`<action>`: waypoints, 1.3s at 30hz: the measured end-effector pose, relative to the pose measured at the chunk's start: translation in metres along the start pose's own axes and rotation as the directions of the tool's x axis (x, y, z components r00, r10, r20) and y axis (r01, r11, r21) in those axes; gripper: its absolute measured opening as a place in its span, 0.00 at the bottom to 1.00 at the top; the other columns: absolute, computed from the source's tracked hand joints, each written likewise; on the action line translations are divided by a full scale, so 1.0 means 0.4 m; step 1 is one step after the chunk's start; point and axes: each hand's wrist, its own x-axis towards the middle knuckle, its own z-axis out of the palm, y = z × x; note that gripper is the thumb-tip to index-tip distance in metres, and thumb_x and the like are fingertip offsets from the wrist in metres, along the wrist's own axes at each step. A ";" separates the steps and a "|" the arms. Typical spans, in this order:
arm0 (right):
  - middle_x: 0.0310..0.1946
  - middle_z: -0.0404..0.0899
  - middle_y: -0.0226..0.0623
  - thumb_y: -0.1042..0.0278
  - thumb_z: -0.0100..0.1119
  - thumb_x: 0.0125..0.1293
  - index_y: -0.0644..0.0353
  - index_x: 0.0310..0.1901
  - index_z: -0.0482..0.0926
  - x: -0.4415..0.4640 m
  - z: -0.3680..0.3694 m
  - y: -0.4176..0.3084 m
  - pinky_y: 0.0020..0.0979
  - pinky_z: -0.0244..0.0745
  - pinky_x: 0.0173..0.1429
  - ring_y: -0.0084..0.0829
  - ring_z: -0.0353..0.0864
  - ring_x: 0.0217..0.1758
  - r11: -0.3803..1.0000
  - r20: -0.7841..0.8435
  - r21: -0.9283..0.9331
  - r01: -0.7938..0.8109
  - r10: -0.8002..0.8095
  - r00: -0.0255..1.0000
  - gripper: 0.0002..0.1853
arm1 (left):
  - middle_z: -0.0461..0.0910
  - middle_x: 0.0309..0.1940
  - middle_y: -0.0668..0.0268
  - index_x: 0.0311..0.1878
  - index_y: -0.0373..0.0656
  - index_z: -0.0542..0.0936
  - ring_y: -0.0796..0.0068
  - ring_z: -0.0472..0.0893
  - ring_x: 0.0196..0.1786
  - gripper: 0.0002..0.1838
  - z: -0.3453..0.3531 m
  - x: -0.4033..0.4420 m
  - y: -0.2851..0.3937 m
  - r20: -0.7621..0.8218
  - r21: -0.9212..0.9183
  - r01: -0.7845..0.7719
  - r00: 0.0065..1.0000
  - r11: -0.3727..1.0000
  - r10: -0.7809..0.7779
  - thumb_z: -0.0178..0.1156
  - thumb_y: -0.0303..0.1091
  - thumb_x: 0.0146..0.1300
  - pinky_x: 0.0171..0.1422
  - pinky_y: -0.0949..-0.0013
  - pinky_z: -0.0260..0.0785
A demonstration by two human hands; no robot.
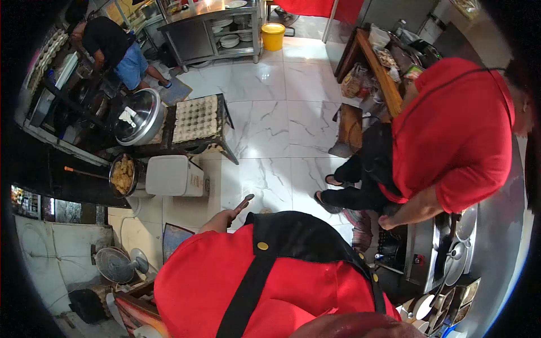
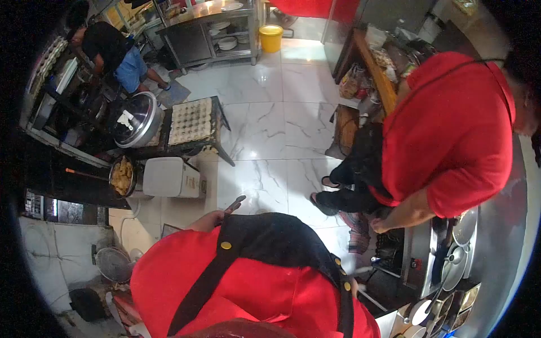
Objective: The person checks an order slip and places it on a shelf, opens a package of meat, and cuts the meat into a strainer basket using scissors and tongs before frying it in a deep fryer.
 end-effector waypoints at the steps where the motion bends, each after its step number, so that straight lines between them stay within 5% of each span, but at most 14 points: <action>1: 0.30 0.78 0.35 0.77 0.51 0.50 0.62 0.35 0.77 0.052 0.031 -0.067 0.31 0.70 0.35 0.28 0.75 0.30 0.998 0.031 -0.065 0.026 -0.024 0.999 0.09 | 0.75 0.33 0.56 0.52 0.32 0.72 0.64 0.71 0.30 0.49 -0.032 0.006 -0.023 -0.019 -0.034 -0.023 1.000 0.999 0.022 0.47 0.76 0.50 0.34 0.59 0.67; 5: 0.29 0.77 0.35 0.76 0.51 0.50 0.62 0.34 0.77 0.240 0.145 -0.311 0.32 0.70 0.33 0.29 0.75 0.28 0.955 0.140 -0.271 0.118 -0.082 0.987 0.09 | 0.74 0.33 0.57 0.53 0.33 0.71 0.65 0.70 0.28 0.48 -0.135 0.047 -0.026 -0.079 -0.186 -0.156 0.987 0.970 0.143 0.47 0.75 0.51 0.32 0.61 0.67; 8: 0.28 0.77 0.35 0.76 0.51 0.50 0.63 0.33 0.77 0.360 0.217 -0.468 0.32 0.70 0.31 0.29 0.75 0.27 0.911 0.216 -0.376 0.170 -0.093 0.972 0.08 | 0.74 0.31 0.58 0.52 0.33 0.72 0.66 0.70 0.25 0.45 -0.186 0.063 0.095 -0.082 -0.206 0.153 0.982 0.967 -0.173 0.47 0.73 0.54 0.29 0.64 0.67; 13: 0.26 0.77 0.36 0.76 0.51 0.49 0.63 0.33 0.77 0.580 0.301 -0.698 0.33 0.69 0.29 0.30 0.75 0.25 0.821 0.320 -0.516 0.243 -0.077 0.944 0.08 | 0.74 0.28 0.56 0.46 0.33 0.74 0.63 0.71 0.25 0.44 -0.227 0.055 0.155 -0.142 -0.200 -0.008 0.990 0.980 -0.020 0.47 0.73 0.53 0.28 0.60 0.66; 18: 0.25 0.77 0.36 0.76 0.51 0.49 0.63 0.32 0.77 0.805 0.305 -0.896 0.34 0.69 0.27 0.30 0.75 0.23 0.703 0.382 -0.647 0.295 -0.035 0.923 0.08 | 0.75 0.29 0.54 0.44 0.33 0.74 0.60 0.72 0.27 0.42 -0.296 0.083 0.230 -0.183 -0.266 0.037 0.979 0.963 -0.088 0.46 0.72 0.55 0.30 0.58 0.67; 25: 0.23 0.76 0.37 0.75 0.51 0.48 0.64 0.31 0.78 0.941 0.238 -1.188 0.36 0.69 0.23 0.31 0.75 0.21 0.745 0.352 -0.622 0.239 -0.006 0.936 0.08 | 0.75 0.30 0.50 0.42 0.32 0.75 0.56 0.74 0.30 0.41 -0.394 0.131 0.453 -0.209 -0.283 0.096 0.965 0.954 -0.159 0.44 0.70 0.57 0.33 0.55 0.67; 28: 0.21 0.74 0.37 0.77 0.50 0.47 0.66 0.34 0.76 1.117 0.212 -1.237 0.33 0.63 0.19 0.30 0.72 0.18 0.948 0.373 -0.283 0.142 -0.027 0.927 0.11 | 0.76 0.31 0.49 0.41 0.31 0.75 0.54 0.74 0.31 0.40 -0.441 0.162 0.568 -0.206 -0.241 0.096 0.967 0.966 -0.148 0.43 0.69 0.58 0.35 0.54 0.67; 31: 0.23 0.76 0.37 0.80 0.49 0.48 0.67 0.40 0.74 1.125 0.175 -1.371 0.28 0.66 0.23 0.27 0.73 0.20 0.950 0.463 -0.174 0.259 -0.153 0.873 0.14 | 0.76 0.31 0.47 0.40 0.31 0.75 0.52 0.75 0.33 0.40 -0.492 0.218 0.693 -0.201 -0.183 0.095 0.971 0.978 -0.132 0.42 0.68 0.59 0.36 0.53 0.67; 35: 0.25 0.77 0.38 0.81 0.50 0.49 0.68 0.42 0.74 1.123 0.131 -1.450 0.28 0.69 0.26 0.29 0.75 0.23 0.991 0.419 -0.086 0.104 -0.059 0.906 0.15 | 0.76 0.32 0.45 0.39 0.31 0.75 0.49 0.76 0.34 0.39 -0.576 0.323 0.884 -0.196 -0.060 0.083 0.976 0.995 -0.093 0.41 0.67 0.60 0.38 0.51 0.68; 37: 0.30 0.80 0.44 0.79 0.51 0.49 0.67 0.48 0.76 1.163 0.095 -1.399 0.30 0.74 0.30 0.32 0.80 0.28 0.992 0.463 -0.105 0.076 -0.019 0.886 0.21 | 0.77 0.32 0.44 0.38 0.30 0.75 0.48 0.76 0.35 0.39 -0.638 0.406 1.019 -0.185 0.065 0.053 0.982 0.996 -0.040 0.41 0.66 0.61 0.39 0.50 0.68; 38: 0.32 0.80 0.42 0.75 0.55 0.50 0.67 0.49 0.75 1.178 0.077 -1.372 0.32 0.75 0.32 0.32 0.80 0.29 0.961 0.442 -0.250 0.117 0.006 0.897 0.21 | 0.77 0.32 0.43 0.38 0.30 0.75 0.47 0.76 0.36 0.38 -0.670 0.457 1.096 -0.174 0.156 0.024 0.985 0.987 0.003 0.41 0.66 0.61 0.39 0.50 0.68; 39: 0.33 0.81 0.38 0.70 0.59 0.50 0.65 0.48 0.76 1.192 0.043 -1.346 0.36 0.75 0.35 0.32 0.80 0.33 0.734 0.465 -0.570 0.370 -0.082 0.881 0.21 | 0.77 0.32 0.43 0.38 0.30 0.76 0.47 0.77 0.36 0.38 -0.699 0.513 1.178 -0.163 0.261 -0.011 0.985 0.965 0.055 0.40 0.65 0.62 0.40 0.50 0.68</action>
